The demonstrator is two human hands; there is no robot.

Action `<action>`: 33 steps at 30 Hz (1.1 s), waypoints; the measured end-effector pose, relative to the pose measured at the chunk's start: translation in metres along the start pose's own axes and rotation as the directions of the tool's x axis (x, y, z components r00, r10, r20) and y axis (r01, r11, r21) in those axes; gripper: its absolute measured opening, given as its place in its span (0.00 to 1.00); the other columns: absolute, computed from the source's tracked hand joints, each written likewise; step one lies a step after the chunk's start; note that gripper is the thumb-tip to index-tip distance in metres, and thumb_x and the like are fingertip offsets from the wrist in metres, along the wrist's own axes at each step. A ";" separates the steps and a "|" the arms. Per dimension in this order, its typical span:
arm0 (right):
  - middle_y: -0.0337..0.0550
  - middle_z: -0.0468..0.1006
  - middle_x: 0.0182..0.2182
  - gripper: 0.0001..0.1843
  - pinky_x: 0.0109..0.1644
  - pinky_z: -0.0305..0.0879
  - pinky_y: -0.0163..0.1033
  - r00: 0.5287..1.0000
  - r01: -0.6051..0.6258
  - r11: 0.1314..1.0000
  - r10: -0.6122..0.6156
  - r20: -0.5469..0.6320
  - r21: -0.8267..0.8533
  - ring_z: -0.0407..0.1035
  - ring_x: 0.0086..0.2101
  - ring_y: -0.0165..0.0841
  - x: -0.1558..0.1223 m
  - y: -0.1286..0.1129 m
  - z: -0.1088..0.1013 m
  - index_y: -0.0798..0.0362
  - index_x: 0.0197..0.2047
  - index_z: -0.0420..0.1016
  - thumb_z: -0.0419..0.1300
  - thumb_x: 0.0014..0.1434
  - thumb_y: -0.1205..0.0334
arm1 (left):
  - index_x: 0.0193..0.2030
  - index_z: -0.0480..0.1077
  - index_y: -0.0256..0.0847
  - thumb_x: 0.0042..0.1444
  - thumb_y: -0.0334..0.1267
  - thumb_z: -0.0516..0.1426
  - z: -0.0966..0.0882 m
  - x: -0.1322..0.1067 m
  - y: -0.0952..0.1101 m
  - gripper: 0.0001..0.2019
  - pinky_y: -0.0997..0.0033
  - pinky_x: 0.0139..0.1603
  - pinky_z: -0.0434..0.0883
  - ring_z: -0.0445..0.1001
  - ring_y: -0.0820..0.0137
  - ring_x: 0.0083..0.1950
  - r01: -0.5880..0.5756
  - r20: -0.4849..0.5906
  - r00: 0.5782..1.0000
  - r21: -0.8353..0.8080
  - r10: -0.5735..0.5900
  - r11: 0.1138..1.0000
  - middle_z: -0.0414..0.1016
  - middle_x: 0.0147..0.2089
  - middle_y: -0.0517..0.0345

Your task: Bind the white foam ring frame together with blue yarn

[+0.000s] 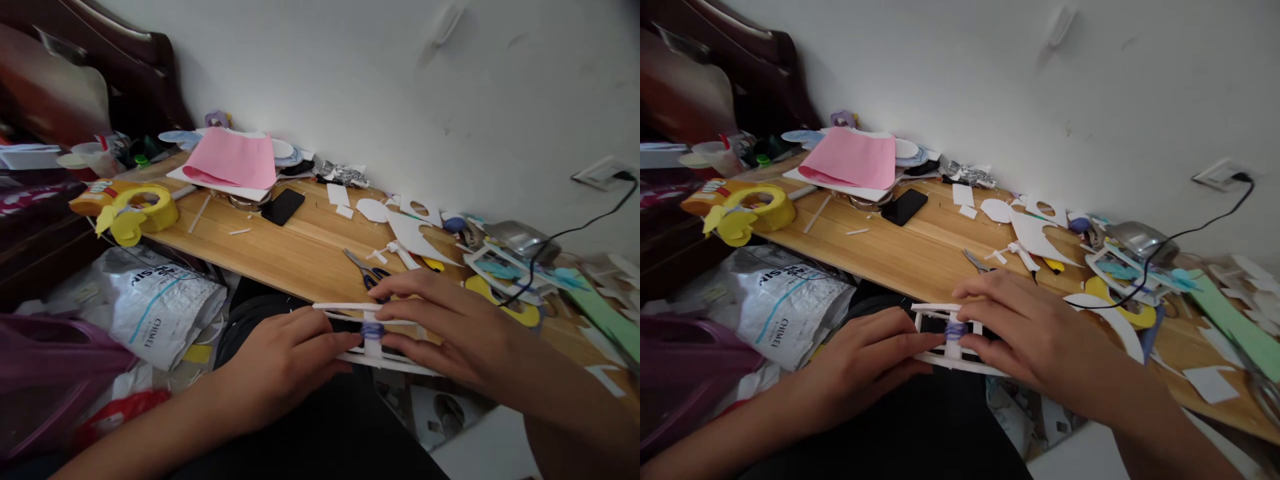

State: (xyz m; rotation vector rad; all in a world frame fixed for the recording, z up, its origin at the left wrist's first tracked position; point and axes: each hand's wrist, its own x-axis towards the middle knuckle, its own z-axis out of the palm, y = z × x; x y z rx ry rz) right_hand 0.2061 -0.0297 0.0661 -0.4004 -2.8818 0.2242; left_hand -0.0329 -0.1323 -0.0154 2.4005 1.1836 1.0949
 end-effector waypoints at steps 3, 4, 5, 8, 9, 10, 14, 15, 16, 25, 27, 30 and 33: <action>0.46 0.72 0.57 0.11 0.60 0.68 0.44 0.998 -0.040 0.999 0.040 0.040 -0.008 0.68 0.57 0.37 -0.004 -0.009 -0.001 0.49 0.54 0.71 0.57 0.70 0.63 | 0.61 0.69 0.38 0.67 0.36 0.57 0.000 -0.001 0.000 0.16 0.72 0.38 0.71 0.74 0.70 0.41 -0.002 0.011 1.000 -0.023 0.003 1.000 0.75 0.42 0.54; 0.45 0.72 0.56 0.11 0.60 0.68 0.43 0.998 -0.044 0.999 0.044 0.038 0.003 0.68 0.56 0.36 -0.005 -0.012 -0.001 0.48 0.54 0.71 0.56 0.71 0.63 | 0.60 0.69 0.38 0.67 0.36 0.58 0.000 -0.001 0.000 0.16 0.72 0.39 0.72 0.74 0.70 0.41 -0.004 0.015 1.000 -0.037 0.005 0.999 0.76 0.42 0.54; 0.45 0.73 0.56 0.10 0.60 0.69 0.42 0.999 -0.047 0.999 0.047 0.028 0.012 0.69 0.56 0.35 -0.006 -0.015 0.000 0.48 0.54 0.71 0.55 0.71 0.64 | 0.60 0.69 0.38 0.67 0.36 0.58 0.000 -0.001 0.000 0.16 0.72 0.40 0.72 0.74 0.70 0.42 -0.004 0.021 1.000 -0.052 0.005 0.999 0.76 0.43 0.54; 0.43 0.74 0.56 0.11 0.61 0.68 0.42 0.995 -0.097 0.995 0.098 -0.025 0.018 0.69 0.56 0.35 -0.011 -0.025 0.003 0.48 0.54 0.70 0.55 0.71 0.65 | 0.59 0.68 0.37 0.67 0.36 0.58 -0.001 -0.001 0.000 0.15 0.72 0.43 0.73 0.75 0.70 0.43 -0.002 0.034 0.999 -0.082 0.005 0.997 0.77 0.45 0.54; 0.43 0.74 0.56 0.11 0.62 0.68 0.42 0.991 -0.127 0.992 0.127 -0.040 0.023 0.69 0.57 0.35 -0.014 -0.028 0.004 0.48 0.54 0.70 0.56 0.70 0.66 | 0.60 0.68 0.37 0.67 0.36 0.58 -0.002 -0.001 0.000 0.16 0.72 0.43 0.73 0.75 0.70 0.43 -0.002 0.042 0.999 -0.088 0.005 0.996 0.77 0.45 0.54; 0.42 0.74 0.56 0.11 0.62 0.67 0.41 0.986 -0.158 0.987 0.160 -0.050 0.037 0.69 0.56 0.34 -0.018 -0.031 0.006 0.47 0.53 0.70 0.57 0.69 0.67 | 0.60 0.68 0.37 0.67 0.36 0.58 -0.003 -0.002 0.000 0.16 0.72 0.43 0.72 0.75 0.70 0.43 -0.005 0.052 0.999 -0.091 0.010 0.996 0.77 0.45 0.54; 0.42 0.74 0.56 0.12 0.61 0.70 0.36 0.956 -0.282 0.943 0.292 -0.034 0.179 0.72 0.55 0.33 -0.035 -0.042 0.013 0.46 0.52 0.72 0.57 0.68 0.68 | 0.64 0.64 0.38 0.67 0.33 0.57 -0.005 -0.006 0.002 0.19 0.71 0.43 0.72 0.73 0.68 0.44 -0.045 0.135 0.989 -0.089 0.057 0.995 0.77 0.46 0.54; 0.42 0.75 0.56 0.12 0.61 0.71 0.36 0.949 -0.301 0.930 0.313 -0.027 0.210 0.73 0.54 0.34 -0.039 -0.044 0.015 0.45 0.53 0.73 0.56 0.69 0.67 | 0.65 0.63 0.39 0.68 0.32 0.56 -0.006 -0.007 0.002 0.20 0.70 0.44 0.72 0.73 0.68 0.45 -0.057 0.157 0.985 -0.088 0.070 0.994 0.77 0.47 0.53; 0.42 0.75 0.56 0.13 0.61 0.71 0.37 0.945 -0.311 0.921 0.326 -0.027 0.235 0.74 0.54 0.35 -0.042 -0.045 0.017 0.44 0.54 0.74 0.55 0.69 0.66 | 0.66 0.63 0.40 0.67 0.31 0.56 -0.006 -0.008 0.002 0.21 0.70 0.44 0.72 0.73 0.68 0.45 -0.063 0.175 0.981 -0.086 0.077 0.994 0.77 0.48 0.53; 0.41 0.77 0.54 0.15 0.59 0.70 0.37 0.948 -0.230 0.926 0.282 -0.146 0.300 0.73 0.53 0.34 -0.044 -0.042 0.031 0.44 0.53 0.77 0.57 0.67 0.69 | 0.66 0.64 0.44 0.66 0.27 0.56 -0.006 -0.012 0.000 0.23 0.72 0.44 0.70 0.71 0.69 0.45 -0.041 0.233 0.969 -0.154 0.077 0.987 0.75 0.48 0.55; 0.41 0.77 0.55 0.16 0.60 0.69 0.37 0.946 -0.213 0.923 0.276 -0.168 0.320 0.73 0.54 0.34 -0.044 -0.042 0.031 0.44 0.53 0.77 0.56 0.68 0.71 | 0.65 0.65 0.45 0.66 0.26 0.56 -0.008 -0.011 0.001 0.22 0.72 0.43 0.69 0.71 0.70 0.45 -0.036 0.240 0.968 -0.130 0.067 0.991 0.74 0.47 0.55; 0.43 0.76 0.55 0.20 0.61 0.68 0.37 0.943 -0.196 0.928 0.267 -0.200 0.316 0.71 0.55 0.33 -0.043 -0.044 0.030 0.45 0.55 0.75 0.52 0.68 0.74 | 0.65 0.65 0.45 0.66 0.26 0.55 -0.009 -0.011 0.003 0.22 0.72 0.42 0.69 0.71 0.70 0.44 -0.053 0.232 0.970 -0.096 0.074 0.994 0.74 0.47 0.55; 0.44 0.76 0.54 0.18 0.61 0.68 0.38 0.939 -0.202 0.934 0.271 -0.214 0.296 0.71 0.55 0.33 -0.041 -0.045 0.030 0.46 0.55 0.74 0.52 0.69 0.74 | 0.65 0.66 0.44 0.66 0.25 0.56 -0.010 -0.010 0.004 0.22 0.71 0.41 0.69 0.71 0.69 0.43 -0.076 0.217 0.972 -0.071 0.090 0.995 0.74 0.46 0.54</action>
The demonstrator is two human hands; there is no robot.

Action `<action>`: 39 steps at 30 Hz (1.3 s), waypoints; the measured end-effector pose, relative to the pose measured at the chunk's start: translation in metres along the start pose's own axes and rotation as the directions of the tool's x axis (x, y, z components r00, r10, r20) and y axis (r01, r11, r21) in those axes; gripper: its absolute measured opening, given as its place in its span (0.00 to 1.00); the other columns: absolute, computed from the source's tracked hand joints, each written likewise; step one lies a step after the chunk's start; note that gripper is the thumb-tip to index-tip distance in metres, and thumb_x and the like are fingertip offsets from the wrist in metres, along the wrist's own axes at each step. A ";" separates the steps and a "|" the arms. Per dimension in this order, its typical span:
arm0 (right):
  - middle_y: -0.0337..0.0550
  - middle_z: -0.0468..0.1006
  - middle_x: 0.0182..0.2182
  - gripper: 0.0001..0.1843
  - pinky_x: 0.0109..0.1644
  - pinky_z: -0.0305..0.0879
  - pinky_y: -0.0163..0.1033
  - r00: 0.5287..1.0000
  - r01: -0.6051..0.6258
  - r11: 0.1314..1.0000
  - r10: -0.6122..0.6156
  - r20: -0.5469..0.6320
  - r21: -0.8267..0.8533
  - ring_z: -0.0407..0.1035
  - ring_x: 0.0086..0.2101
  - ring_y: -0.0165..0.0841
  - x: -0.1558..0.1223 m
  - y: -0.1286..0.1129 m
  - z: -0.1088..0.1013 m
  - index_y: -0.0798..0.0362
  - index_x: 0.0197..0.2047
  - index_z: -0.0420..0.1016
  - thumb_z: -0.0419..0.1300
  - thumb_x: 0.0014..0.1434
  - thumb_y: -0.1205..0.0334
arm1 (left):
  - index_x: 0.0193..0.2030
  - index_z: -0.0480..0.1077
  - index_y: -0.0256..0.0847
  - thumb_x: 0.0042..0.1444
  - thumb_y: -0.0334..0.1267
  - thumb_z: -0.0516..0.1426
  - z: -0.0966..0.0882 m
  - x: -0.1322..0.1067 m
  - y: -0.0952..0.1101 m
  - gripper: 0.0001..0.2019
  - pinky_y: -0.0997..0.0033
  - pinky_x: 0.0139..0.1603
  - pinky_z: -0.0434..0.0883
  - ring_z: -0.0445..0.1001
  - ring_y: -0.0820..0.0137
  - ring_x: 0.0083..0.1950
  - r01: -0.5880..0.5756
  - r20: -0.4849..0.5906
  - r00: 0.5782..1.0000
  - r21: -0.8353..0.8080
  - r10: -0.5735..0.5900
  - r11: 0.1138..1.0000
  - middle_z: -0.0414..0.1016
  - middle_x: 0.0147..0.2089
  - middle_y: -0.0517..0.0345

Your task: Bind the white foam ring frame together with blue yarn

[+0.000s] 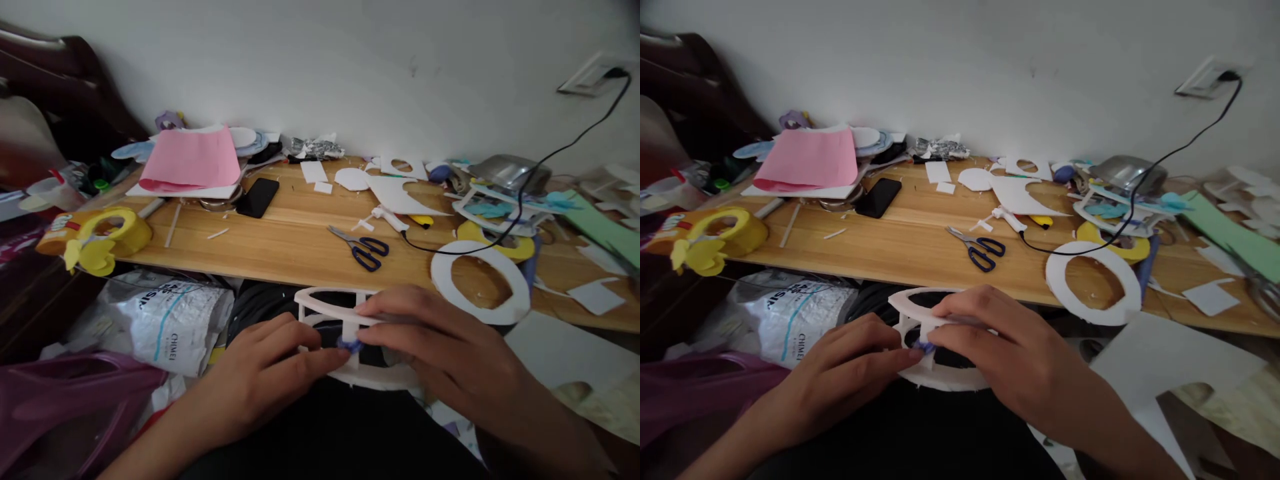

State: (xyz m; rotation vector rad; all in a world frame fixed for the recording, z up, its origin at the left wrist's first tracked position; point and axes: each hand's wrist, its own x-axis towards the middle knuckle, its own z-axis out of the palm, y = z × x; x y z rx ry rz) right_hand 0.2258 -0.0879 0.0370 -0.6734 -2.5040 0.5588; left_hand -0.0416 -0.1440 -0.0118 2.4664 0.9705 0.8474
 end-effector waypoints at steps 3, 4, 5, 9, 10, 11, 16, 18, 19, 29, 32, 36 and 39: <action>0.45 0.74 0.55 0.14 0.62 0.67 0.40 0.999 0.015 1.000 -0.014 0.043 -0.008 0.69 0.56 0.35 0.001 0.001 0.004 0.47 0.56 0.72 0.56 0.69 0.68 | 0.62 0.68 0.43 0.66 0.29 0.57 -0.001 0.000 0.001 0.18 0.70 0.41 0.71 0.72 0.68 0.44 -0.012 -0.018 1.000 -0.025 0.012 1.000 0.75 0.47 0.52; 0.46 0.74 0.55 0.14 0.63 0.67 0.41 0.998 0.020 1.000 -0.019 0.054 -0.006 0.69 0.56 0.35 0.002 0.002 0.006 0.47 0.56 0.72 0.57 0.69 0.66 | 0.61 0.68 0.42 0.66 0.31 0.57 -0.001 0.000 0.002 0.17 0.70 0.42 0.72 0.73 0.68 0.44 -0.006 -0.027 1.000 -0.059 0.005 0.998 0.75 0.47 0.52; 0.46 0.73 0.55 0.13 0.63 0.66 0.41 0.998 0.017 1.000 -0.017 0.063 0.000 0.68 0.57 0.35 0.002 0.003 0.009 0.48 0.56 0.71 0.58 0.69 0.66 | 0.61 0.68 0.41 0.67 0.32 0.57 -0.001 0.001 0.002 0.16 0.71 0.42 0.72 0.74 0.69 0.44 0.009 -0.044 0.999 -0.095 -0.013 0.995 0.75 0.46 0.52; 0.45 0.72 0.55 0.13 0.62 0.65 0.40 0.998 0.032 0.999 -0.032 0.047 0.003 0.67 0.56 0.34 0.004 0.005 0.016 0.49 0.56 0.71 0.58 0.69 0.67 | 0.58 0.69 0.41 0.66 0.28 0.56 0.004 0.005 -0.001 0.14 0.78 0.37 0.72 0.75 0.75 0.37 0.125 -0.170 0.975 -0.115 -0.143 0.985 0.75 0.40 0.58; 0.45 0.72 0.55 0.13 0.62 0.65 0.40 0.998 0.040 0.999 -0.040 0.041 0.002 0.67 0.56 0.34 0.005 0.006 0.016 0.49 0.55 0.71 0.58 0.69 0.67 | 0.57 0.70 0.41 0.66 0.28 0.57 0.005 0.007 -0.002 0.14 0.79 0.38 0.73 0.75 0.76 0.37 0.132 -0.196 0.969 -0.100 -0.150 0.986 0.75 0.39 0.58; 0.45 0.72 0.55 0.12 0.61 0.65 0.40 0.998 0.046 0.999 -0.046 0.038 0.004 0.67 0.56 0.34 0.006 0.006 0.017 0.49 0.55 0.71 0.58 0.69 0.67 | 0.56 0.70 0.40 0.65 0.28 0.59 0.007 0.008 -0.002 0.14 0.79 0.39 0.74 0.76 0.76 0.38 0.126 -0.212 0.967 -0.091 -0.143 0.988 0.75 0.40 0.58; 0.45 0.71 0.55 0.12 0.61 0.68 0.42 0.999 0.008 1.000 -0.009 0.052 0.022 0.68 0.56 0.35 0.007 0.009 0.017 0.46 0.54 0.72 0.56 0.70 0.68 | 0.56 0.70 0.39 0.65 0.31 0.60 0.002 0.014 0.001 0.14 0.78 0.47 0.75 0.77 0.74 0.45 0.073 -0.191 0.978 -0.066 -0.084 0.995 0.76 0.46 0.54; 0.46 0.71 0.55 0.13 0.61 0.69 0.44 0.999 0.013 1.000 -0.013 0.040 0.008 0.69 0.56 0.35 0.006 0.011 0.017 0.46 0.55 0.71 0.56 0.70 0.67 | 0.58 0.70 0.40 0.67 0.30 0.58 -0.004 0.017 0.005 0.14 0.76 0.46 0.75 0.76 0.73 0.46 0.083 -0.119 0.989 -0.011 -0.084 0.996 0.76 0.48 0.53; 0.47 0.72 0.55 0.13 0.61 0.69 0.44 0.999 0.023 1.000 -0.023 0.026 0.002 0.69 0.55 0.36 0.006 0.012 0.017 0.47 0.55 0.71 0.56 0.70 0.67 | 0.58 0.70 0.40 0.68 0.30 0.56 -0.007 0.018 0.007 0.14 0.74 0.45 0.75 0.76 0.72 0.46 0.079 -0.085 0.993 0.027 -0.076 0.997 0.76 0.48 0.52; 0.48 0.77 0.49 0.10 0.53 0.74 0.42 0.994 0.025 0.999 -0.028 -0.103 -0.036 0.74 0.49 0.36 0.017 0.015 0.018 0.50 0.49 0.76 0.58 0.68 0.67 | 0.41 0.71 0.38 0.60 0.26 0.55 -0.014 0.042 0.001 0.06 0.76 0.30 0.67 0.71 0.74 0.32 0.121 -0.087 0.990 0.100 -0.112 0.988 0.73 0.34 0.59; 0.48 0.77 0.50 0.10 0.54 0.74 0.44 0.996 0.013 0.999 -0.015 -0.087 -0.031 0.74 0.50 0.37 0.020 0.014 0.017 0.49 0.51 0.77 0.58 0.68 0.65 | 0.38 0.72 0.39 0.56 0.24 0.55 -0.016 0.049 0.004 0.08 0.79 0.29 0.65 0.69 0.78 0.29 0.275 -0.030 0.960 -0.108 -0.279 0.955 0.73 0.32 0.63; 0.49 0.76 0.51 0.12 0.55 0.73 0.46 0.999 -0.008 0.999 0.006 -0.043 -0.032 0.73 0.51 0.38 0.023 0.012 0.015 0.49 0.53 0.77 0.58 0.68 0.65 | 0.38 0.73 0.39 0.57 0.26 0.56 -0.018 0.053 0.006 0.07 0.79 0.30 0.65 0.69 0.77 0.30 0.391 0.018 0.918 -0.212 -0.397 0.896 0.74 0.32 0.63; 0.48 0.77 0.50 0.11 0.53 0.74 0.44 0.998 0.007 1.000 -0.007 -0.055 0.000 0.74 0.49 0.37 0.027 0.012 0.014 0.49 0.50 0.78 0.57 0.69 0.67 | 0.38 0.73 0.39 0.57 0.28 0.56 -0.018 0.053 0.004 0.06 0.78 0.31 0.65 0.70 0.76 0.31 0.428 0.037 0.901 -0.240 -0.432 0.871 0.75 0.32 0.62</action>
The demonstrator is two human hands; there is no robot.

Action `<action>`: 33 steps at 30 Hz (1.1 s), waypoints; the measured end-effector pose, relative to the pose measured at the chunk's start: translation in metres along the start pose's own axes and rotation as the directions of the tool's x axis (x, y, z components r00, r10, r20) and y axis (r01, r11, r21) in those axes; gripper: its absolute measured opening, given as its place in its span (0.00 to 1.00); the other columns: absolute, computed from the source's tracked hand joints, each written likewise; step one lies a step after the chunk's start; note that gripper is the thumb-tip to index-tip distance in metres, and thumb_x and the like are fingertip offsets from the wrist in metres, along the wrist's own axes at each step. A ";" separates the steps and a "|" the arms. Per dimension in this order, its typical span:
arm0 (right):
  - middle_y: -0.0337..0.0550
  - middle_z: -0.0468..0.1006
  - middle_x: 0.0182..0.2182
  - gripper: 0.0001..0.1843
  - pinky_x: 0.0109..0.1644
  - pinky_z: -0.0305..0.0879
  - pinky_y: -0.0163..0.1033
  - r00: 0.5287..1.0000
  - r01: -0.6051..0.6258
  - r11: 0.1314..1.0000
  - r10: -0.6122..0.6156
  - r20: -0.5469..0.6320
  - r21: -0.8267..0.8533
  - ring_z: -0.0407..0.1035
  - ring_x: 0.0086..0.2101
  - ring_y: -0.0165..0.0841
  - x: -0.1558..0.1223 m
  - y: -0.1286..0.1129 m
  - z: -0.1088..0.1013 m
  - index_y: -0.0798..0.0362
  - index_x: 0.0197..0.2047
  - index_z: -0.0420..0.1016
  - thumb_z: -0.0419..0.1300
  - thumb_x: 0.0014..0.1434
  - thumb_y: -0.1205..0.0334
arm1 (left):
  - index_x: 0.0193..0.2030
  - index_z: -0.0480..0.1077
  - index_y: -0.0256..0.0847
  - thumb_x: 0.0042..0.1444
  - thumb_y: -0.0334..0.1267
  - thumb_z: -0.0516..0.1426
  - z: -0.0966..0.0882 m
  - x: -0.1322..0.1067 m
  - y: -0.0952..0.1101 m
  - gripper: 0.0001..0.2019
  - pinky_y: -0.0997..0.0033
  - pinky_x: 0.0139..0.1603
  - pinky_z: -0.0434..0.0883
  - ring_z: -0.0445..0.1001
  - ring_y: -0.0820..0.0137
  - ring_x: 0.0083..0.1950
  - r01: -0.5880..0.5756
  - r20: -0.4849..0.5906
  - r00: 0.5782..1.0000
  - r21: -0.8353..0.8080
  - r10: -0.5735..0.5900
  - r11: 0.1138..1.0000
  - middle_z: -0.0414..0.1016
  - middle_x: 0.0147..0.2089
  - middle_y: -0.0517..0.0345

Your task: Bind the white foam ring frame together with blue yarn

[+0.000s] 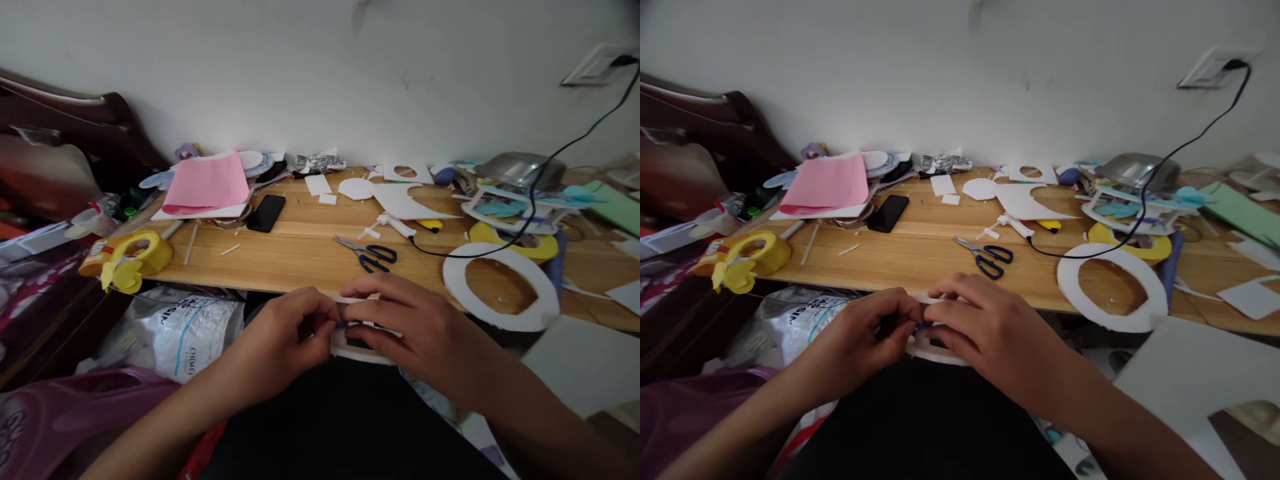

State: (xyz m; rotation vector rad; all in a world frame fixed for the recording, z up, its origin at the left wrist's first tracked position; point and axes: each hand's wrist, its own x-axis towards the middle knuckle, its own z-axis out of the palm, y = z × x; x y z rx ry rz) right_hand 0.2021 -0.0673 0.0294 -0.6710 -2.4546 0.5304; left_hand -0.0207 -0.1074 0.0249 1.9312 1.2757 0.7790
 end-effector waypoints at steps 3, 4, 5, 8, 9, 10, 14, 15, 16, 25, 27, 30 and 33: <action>0.46 0.78 0.49 0.11 0.50 0.75 0.41 1.000 0.000 1.000 0.000 0.002 0.026 0.76 0.47 0.35 0.004 0.000 -0.002 0.49 0.46 0.79 0.56 0.69 0.69 | 0.38 0.73 0.39 0.58 0.29 0.55 0.000 0.002 -0.002 0.06 0.77 0.30 0.65 0.69 0.75 0.31 0.017 0.004 1.000 -0.023 -0.017 1.000 0.76 0.33 0.60; 0.47 0.78 0.49 0.10 0.51 0.75 0.42 1.000 -0.002 1.000 0.002 -0.001 0.019 0.76 0.47 0.36 0.005 0.000 -0.003 0.49 0.46 0.79 0.56 0.68 0.69 | 0.39 0.73 0.38 0.59 0.30 0.55 0.000 0.003 -0.002 0.06 0.77 0.30 0.66 0.69 0.75 0.31 0.017 0.004 1.000 -0.035 -0.017 0.999 0.75 0.33 0.60; 0.47 0.78 0.49 0.10 0.52 0.75 0.43 1.000 -0.001 1.000 0.001 -0.009 0.001 0.76 0.48 0.37 0.007 -0.001 -0.004 0.50 0.45 0.78 0.57 0.68 0.69 | 0.39 0.73 0.38 0.59 0.29 0.55 0.000 0.004 -0.002 0.06 0.77 0.31 0.66 0.69 0.75 0.31 0.011 -0.001 1.000 -0.050 -0.011 0.999 0.75 0.33 0.60; 0.51 0.75 0.54 0.07 0.60 0.69 0.52 0.999 0.030 0.997 -0.033 -0.038 -0.077 0.71 0.56 0.42 0.012 -0.003 -0.008 0.51 0.43 0.78 0.58 0.67 0.67 | 0.38 0.73 0.38 0.58 0.28 0.55 -0.001 0.006 -0.001 0.06 0.76 0.32 0.66 0.69 0.75 0.31 -0.009 -0.017 1.000 -0.100 0.007 0.995 0.74 0.32 0.61; 0.51 0.75 0.56 0.06 0.62 0.68 0.54 0.998 0.046 0.994 -0.049 -0.030 -0.095 0.69 0.57 0.43 0.014 -0.004 -0.009 0.51 0.42 0.78 0.58 0.67 0.67 | 0.39 0.73 0.38 0.59 0.28 0.55 -0.001 0.007 0.000 0.06 0.76 0.32 0.66 0.69 0.75 0.31 -0.010 -0.020 1.000 -0.112 0.008 0.994 0.74 0.32 0.61; 0.51 0.75 0.56 0.06 0.62 0.68 0.54 0.998 0.058 0.993 -0.059 -0.010 -0.099 0.69 0.57 0.43 0.017 -0.004 -0.010 0.51 0.42 0.77 0.59 0.67 0.67 | 0.39 0.73 0.38 0.59 0.28 0.55 -0.001 0.008 0.000 0.06 0.77 0.32 0.66 0.68 0.75 0.31 -0.008 -0.023 1.000 -0.117 0.005 0.993 0.73 0.32 0.61; 0.48 0.79 0.48 0.06 0.53 0.73 0.45 0.997 0.072 0.997 -0.071 0.034 -0.023 0.75 0.48 0.38 0.028 0.001 -0.011 0.53 0.39 0.76 0.58 0.65 0.71 | 0.37 0.73 0.37 0.60 0.29 0.55 -0.004 0.012 -0.003 0.05 0.78 0.30 0.65 0.67 0.77 0.30 -0.005 -0.053 0.999 -0.089 0.000 0.996 0.73 0.31 0.62; 0.48 0.79 0.47 0.06 0.52 0.73 0.43 0.997 0.077 0.997 -0.077 0.028 -0.003 0.75 0.47 0.37 0.031 0.003 -0.011 0.53 0.38 0.76 0.59 0.64 0.71 | 0.37 0.73 0.37 0.60 0.29 0.56 -0.006 0.014 -0.004 0.05 0.78 0.30 0.65 0.67 0.77 0.30 -0.008 -0.058 0.998 -0.084 0.003 0.996 0.73 0.31 0.63; 0.47 0.79 0.46 0.07 0.51 0.72 0.42 0.996 0.084 0.996 -0.085 0.022 0.013 0.75 0.46 0.36 0.033 0.006 -0.010 0.52 0.36 0.75 0.59 0.64 0.71 | 0.37 0.73 0.37 0.59 0.28 0.56 -0.008 0.015 -0.006 0.05 0.79 0.29 0.65 0.68 0.77 0.30 -0.011 -0.060 0.998 -0.079 0.007 0.997 0.74 0.31 0.63; 0.43 0.76 0.47 0.06 0.49 0.68 0.37 0.996 0.062 0.998 -0.063 0.057 0.029 0.73 0.44 0.32 0.043 0.019 -0.007 0.52 0.36 0.72 0.60 0.62 0.72 | 0.47 0.76 0.40 0.63 0.35 0.59 -0.021 0.020 -0.011 0.08 0.81 0.26 0.68 0.71 0.79 0.27 0.007 0.038 0.999 -0.124 -0.002 0.992 0.77 0.36 0.61; 0.43 0.76 0.47 0.05 0.50 0.68 0.36 0.993 0.089 0.996 -0.091 0.077 0.027 0.73 0.45 0.32 0.043 0.021 -0.006 0.52 0.37 0.72 0.60 0.63 0.71 | 0.42 0.76 0.38 0.62 0.34 0.60 -0.021 0.022 -0.009 0.04 0.80 0.30 0.69 0.72 0.78 0.29 -0.006 0.022 1.000 -0.079 0.008 0.997 0.77 0.33 0.63; 0.44 0.76 0.48 0.03 0.51 0.67 0.36 0.990 0.110 0.994 -0.112 0.086 0.029 0.72 0.46 0.32 0.043 0.025 -0.006 0.52 0.41 0.74 0.59 0.66 0.68 | 0.37 0.75 0.38 0.59 0.31 0.61 -0.021 0.026 -0.008 0.02 0.80 0.32 0.68 0.72 0.78 0.31 -0.035 0.002 0.999 -0.011 0.035 0.999 0.77 0.31 0.64; 0.45 0.76 0.48 0.05 0.52 0.67 0.36 0.993 0.096 0.995 -0.098 0.065 0.026 0.72 0.48 0.32 0.044 0.030 -0.006 0.52 0.43 0.75 0.57 0.69 0.65 | 0.36 0.74 0.37 0.57 0.28 0.60 -0.021 0.028 -0.011 0.03 0.79 0.34 0.68 0.72 0.78 0.31 -0.040 -0.036 0.999 0.016 0.041 0.999 0.76 0.30 0.65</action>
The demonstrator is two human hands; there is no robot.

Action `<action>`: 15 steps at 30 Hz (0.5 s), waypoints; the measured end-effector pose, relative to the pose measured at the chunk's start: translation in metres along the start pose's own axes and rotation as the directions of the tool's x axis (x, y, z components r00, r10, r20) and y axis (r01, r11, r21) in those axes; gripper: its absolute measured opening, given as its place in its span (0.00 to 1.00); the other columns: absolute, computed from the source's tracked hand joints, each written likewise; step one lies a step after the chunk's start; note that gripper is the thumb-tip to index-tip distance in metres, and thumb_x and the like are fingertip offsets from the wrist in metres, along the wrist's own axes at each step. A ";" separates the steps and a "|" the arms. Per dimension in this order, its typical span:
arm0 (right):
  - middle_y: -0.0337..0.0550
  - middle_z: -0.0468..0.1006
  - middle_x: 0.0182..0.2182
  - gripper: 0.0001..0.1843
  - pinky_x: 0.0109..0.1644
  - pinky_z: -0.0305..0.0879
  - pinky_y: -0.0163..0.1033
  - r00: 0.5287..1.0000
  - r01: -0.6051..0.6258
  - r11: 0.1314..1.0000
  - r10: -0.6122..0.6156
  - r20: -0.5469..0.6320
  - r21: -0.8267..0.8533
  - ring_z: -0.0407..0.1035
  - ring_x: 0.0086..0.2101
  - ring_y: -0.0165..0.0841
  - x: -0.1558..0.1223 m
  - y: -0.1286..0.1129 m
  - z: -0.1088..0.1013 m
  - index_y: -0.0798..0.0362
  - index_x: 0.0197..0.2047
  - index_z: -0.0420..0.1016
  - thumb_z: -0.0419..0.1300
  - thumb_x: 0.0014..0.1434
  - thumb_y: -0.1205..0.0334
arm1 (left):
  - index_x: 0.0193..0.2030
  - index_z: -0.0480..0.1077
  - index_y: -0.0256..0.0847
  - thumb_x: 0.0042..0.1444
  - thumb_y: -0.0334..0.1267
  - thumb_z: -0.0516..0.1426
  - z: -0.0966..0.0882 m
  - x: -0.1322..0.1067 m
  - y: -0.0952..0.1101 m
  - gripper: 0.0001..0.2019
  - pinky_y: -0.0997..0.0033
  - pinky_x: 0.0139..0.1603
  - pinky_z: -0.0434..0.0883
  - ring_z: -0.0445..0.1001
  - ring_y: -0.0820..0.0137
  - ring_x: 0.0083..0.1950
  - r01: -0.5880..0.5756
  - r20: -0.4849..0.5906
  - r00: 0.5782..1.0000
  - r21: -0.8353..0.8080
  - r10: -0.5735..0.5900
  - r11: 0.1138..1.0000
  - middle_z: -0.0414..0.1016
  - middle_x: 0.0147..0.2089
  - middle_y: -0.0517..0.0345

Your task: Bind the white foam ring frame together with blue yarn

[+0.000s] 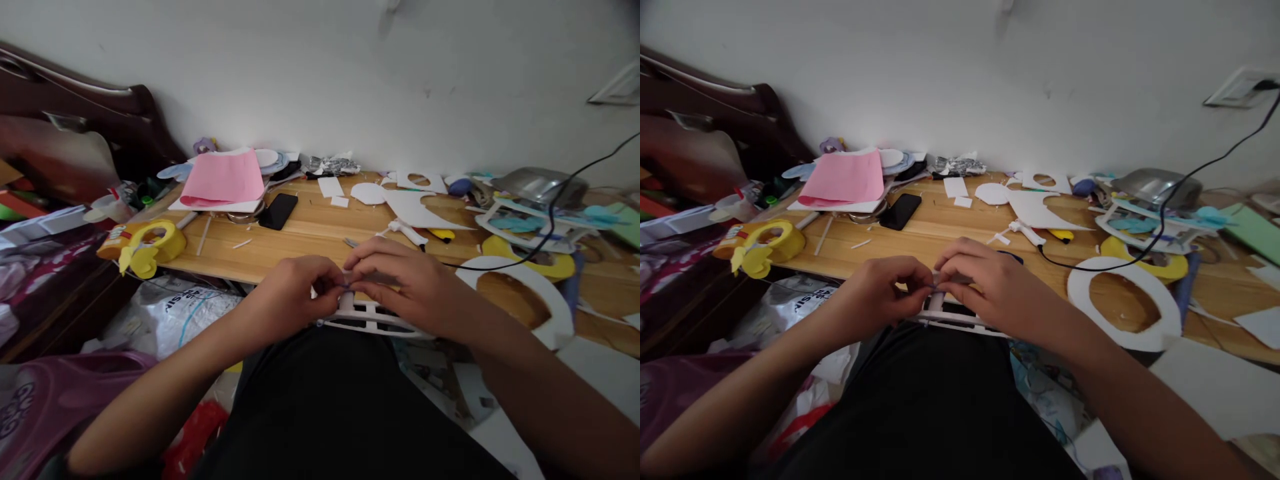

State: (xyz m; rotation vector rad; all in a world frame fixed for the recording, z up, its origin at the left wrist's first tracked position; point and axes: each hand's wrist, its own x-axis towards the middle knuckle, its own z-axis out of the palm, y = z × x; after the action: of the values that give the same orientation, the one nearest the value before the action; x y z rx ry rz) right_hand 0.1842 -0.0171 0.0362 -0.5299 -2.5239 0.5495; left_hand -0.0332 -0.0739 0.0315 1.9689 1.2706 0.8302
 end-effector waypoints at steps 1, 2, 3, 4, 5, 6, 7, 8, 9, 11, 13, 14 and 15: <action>0.44 0.76 0.48 0.05 0.53 0.66 0.37 1.000 -0.007 1.000 0.007 -0.007 -0.002 0.72 0.48 0.32 0.000 0.002 0.000 0.52 0.43 0.75 0.57 0.69 0.65 | 0.36 0.74 0.37 0.56 0.27 0.60 0.000 0.000 -0.001 0.03 0.79 0.35 0.68 0.73 0.78 0.31 0.002 -0.015 1.000 -0.001 -0.002 1.000 0.75 0.30 0.65; 0.44 0.76 0.48 0.05 0.53 0.66 0.37 1.000 -0.012 1.000 0.012 -0.008 -0.002 0.72 0.48 0.32 0.000 0.003 -0.001 0.52 0.43 0.75 0.57 0.69 0.64 | 0.35 0.73 0.37 0.56 0.26 0.60 0.001 0.000 -0.003 0.04 0.79 0.35 0.68 0.73 0.78 0.31 0.001 -0.028 1.000 -0.002 -0.001 1.000 0.75 0.30 0.65; 0.44 0.77 0.48 0.05 0.53 0.66 0.37 1.000 -0.014 1.000 0.014 -0.006 0.001 0.72 0.48 0.32 -0.001 0.003 -0.001 0.51 0.42 0.74 0.57 0.69 0.64 | 0.35 0.73 0.37 0.55 0.26 0.59 0.001 -0.001 -0.004 0.04 0.79 0.35 0.68 0.72 0.78 0.31 -0.005 -0.038 0.999 -0.001 0.005 1.000 0.75 0.30 0.65; 0.44 0.77 0.48 0.05 0.53 0.67 0.37 1.000 -0.014 1.000 0.014 -0.003 0.006 0.72 0.48 0.32 -0.001 0.003 -0.002 0.51 0.42 0.74 0.57 0.69 0.64 | 0.35 0.73 0.37 0.55 0.25 0.59 0.002 -0.002 -0.005 0.04 0.79 0.34 0.68 0.72 0.78 0.31 -0.017 -0.046 0.999 0.004 0.017 1.000 0.75 0.30 0.65; 0.44 0.76 0.48 0.04 0.53 0.67 0.37 1.000 -0.013 1.000 0.013 -0.002 0.013 0.72 0.48 0.32 -0.002 0.003 -0.002 0.51 0.43 0.74 0.57 0.69 0.65 | 0.35 0.73 0.37 0.55 0.25 0.59 0.003 -0.003 -0.006 0.05 0.79 0.34 0.68 0.71 0.78 0.31 -0.032 -0.054 0.998 0.013 0.033 0.999 0.74 0.31 0.65; 0.44 0.76 0.48 0.04 0.52 0.67 0.37 1.000 -0.013 1.000 0.013 -0.003 0.020 0.72 0.48 0.32 -0.002 0.002 -0.002 0.51 0.43 0.73 0.57 0.69 0.65 | 0.35 0.72 0.38 0.55 0.24 0.59 0.004 -0.005 -0.006 0.05 0.79 0.33 0.68 0.71 0.79 0.30 -0.047 -0.059 0.997 0.024 0.048 0.999 0.74 0.31 0.65; 0.44 0.76 0.48 0.03 0.52 0.67 0.37 1.000 -0.014 1.000 0.014 -0.007 0.025 0.72 0.48 0.32 -0.003 0.001 -0.001 0.51 0.43 0.73 0.58 0.68 0.65 | 0.35 0.72 0.38 0.55 0.24 0.59 0.005 -0.007 -0.006 0.06 0.80 0.33 0.67 0.70 0.79 0.30 -0.062 -0.067 0.996 0.039 0.064 0.997 0.74 0.31 0.65; 0.44 0.76 0.47 0.02 0.52 0.67 0.37 1.000 -0.016 0.999 0.016 -0.017 0.028 0.72 0.47 0.32 -0.003 0.001 -0.001 0.51 0.43 0.72 0.58 0.68 0.66 | 0.35 0.72 0.38 0.55 0.24 0.59 0.006 -0.008 -0.007 0.06 0.80 0.33 0.67 0.70 0.79 0.30 -0.079 -0.071 0.994 0.056 0.083 0.995 0.74 0.31 0.66; 0.44 0.75 0.47 0.02 0.53 0.66 0.37 1.000 -0.018 0.999 0.019 -0.026 0.031 0.71 0.47 0.33 -0.004 0.000 -0.001 0.52 0.42 0.72 0.59 0.67 0.66 | 0.36 0.72 0.38 0.56 0.23 0.59 0.006 -0.010 -0.007 0.06 0.80 0.33 0.67 0.70 0.79 0.30 -0.100 -0.072 0.992 0.074 0.105 0.992 0.73 0.31 0.66; 0.44 0.75 0.46 0.01 0.53 0.66 0.38 0.999 -0.020 0.999 0.022 -0.032 0.046 0.71 0.47 0.33 -0.004 0.000 0.000 0.51 0.42 0.71 0.59 0.67 0.66 | 0.37 0.71 0.38 0.56 0.22 0.59 0.007 -0.014 -0.007 0.07 0.80 0.34 0.66 0.69 0.80 0.31 -0.152 -0.060 0.985 0.112 0.160 0.982 0.73 0.32 0.65; 0.44 0.74 0.46 0.01 0.52 0.66 0.37 0.999 -0.034 0.997 0.036 -0.025 0.073 0.70 0.47 0.32 -0.005 0.000 -0.001 0.51 0.42 0.71 0.59 0.68 0.64 | 0.39 0.71 0.38 0.58 0.23 0.59 0.007 -0.017 -0.006 0.07 0.80 0.35 0.66 0.70 0.79 0.32 -0.204 -0.033 0.977 0.142 0.210 0.969 0.73 0.34 0.64; 0.44 0.74 0.45 0.02 0.52 0.66 0.37 0.999 -0.044 0.995 0.046 -0.019 0.088 0.70 0.47 0.32 -0.005 0.000 -0.001 0.51 0.42 0.71 0.58 0.69 0.63 | 0.40 0.71 0.38 0.59 0.23 0.59 0.007 -0.019 -0.005 0.06 0.80 0.35 0.66 0.70 0.79 0.33 -0.223 -0.018 0.973 0.150 0.228 0.963 0.73 0.35 0.63; 0.43 0.74 0.45 0.03 0.52 0.66 0.36 0.998 -0.054 0.993 0.055 -0.015 0.101 0.70 0.47 0.32 -0.005 -0.001 -0.001 0.51 0.42 0.71 0.57 0.69 0.62 | 0.40 0.71 0.38 0.60 0.24 0.58 0.007 -0.020 -0.005 0.06 0.80 0.36 0.66 0.70 0.79 0.34 -0.236 -0.008 0.971 0.154 0.240 0.959 0.73 0.36 0.62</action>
State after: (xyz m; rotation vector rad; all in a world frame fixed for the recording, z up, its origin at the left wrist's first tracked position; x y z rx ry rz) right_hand 0.1891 -0.0198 0.0357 -0.5651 -2.4559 0.6851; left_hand -0.0374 -0.0925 0.0204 2.2737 1.1552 0.8994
